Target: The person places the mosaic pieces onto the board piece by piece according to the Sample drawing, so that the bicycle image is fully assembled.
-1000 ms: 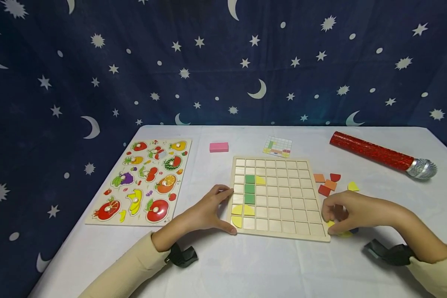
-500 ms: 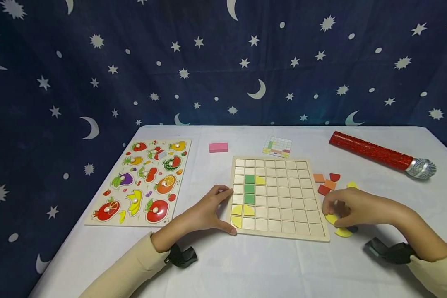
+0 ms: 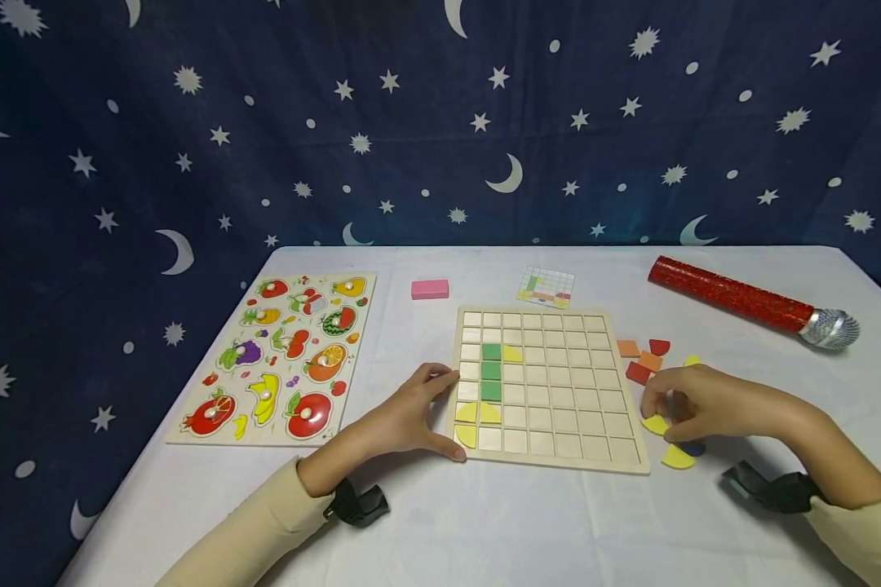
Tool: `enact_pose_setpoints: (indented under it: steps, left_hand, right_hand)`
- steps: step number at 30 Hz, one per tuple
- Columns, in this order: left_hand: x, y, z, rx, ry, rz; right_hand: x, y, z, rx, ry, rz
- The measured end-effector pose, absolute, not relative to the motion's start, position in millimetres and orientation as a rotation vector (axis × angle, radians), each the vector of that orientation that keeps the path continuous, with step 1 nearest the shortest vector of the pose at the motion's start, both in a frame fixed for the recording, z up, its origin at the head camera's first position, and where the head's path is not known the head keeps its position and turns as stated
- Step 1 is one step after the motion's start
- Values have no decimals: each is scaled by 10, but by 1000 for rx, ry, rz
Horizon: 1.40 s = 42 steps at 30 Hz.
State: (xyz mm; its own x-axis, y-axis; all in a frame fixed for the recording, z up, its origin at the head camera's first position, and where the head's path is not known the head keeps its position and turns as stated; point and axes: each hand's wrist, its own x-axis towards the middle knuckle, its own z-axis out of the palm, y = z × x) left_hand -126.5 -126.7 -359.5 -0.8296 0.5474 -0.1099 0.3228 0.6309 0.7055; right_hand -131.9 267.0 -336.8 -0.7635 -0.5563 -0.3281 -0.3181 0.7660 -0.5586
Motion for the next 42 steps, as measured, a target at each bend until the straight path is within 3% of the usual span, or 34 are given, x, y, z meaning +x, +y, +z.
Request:
enact_pose_setpoints:
  steps: [22, 42]
  left_hand:
    - [-1264, -1275, -3601, 707, 2537, 1016]
    - [-1261, -1273, -3585, 741, 2556, 1001]
  right_hand:
    - [-1324, 2622, -3345, -639, 2527, -677]
    - [-1345, 2382, -3294, -901, 2409, -809]
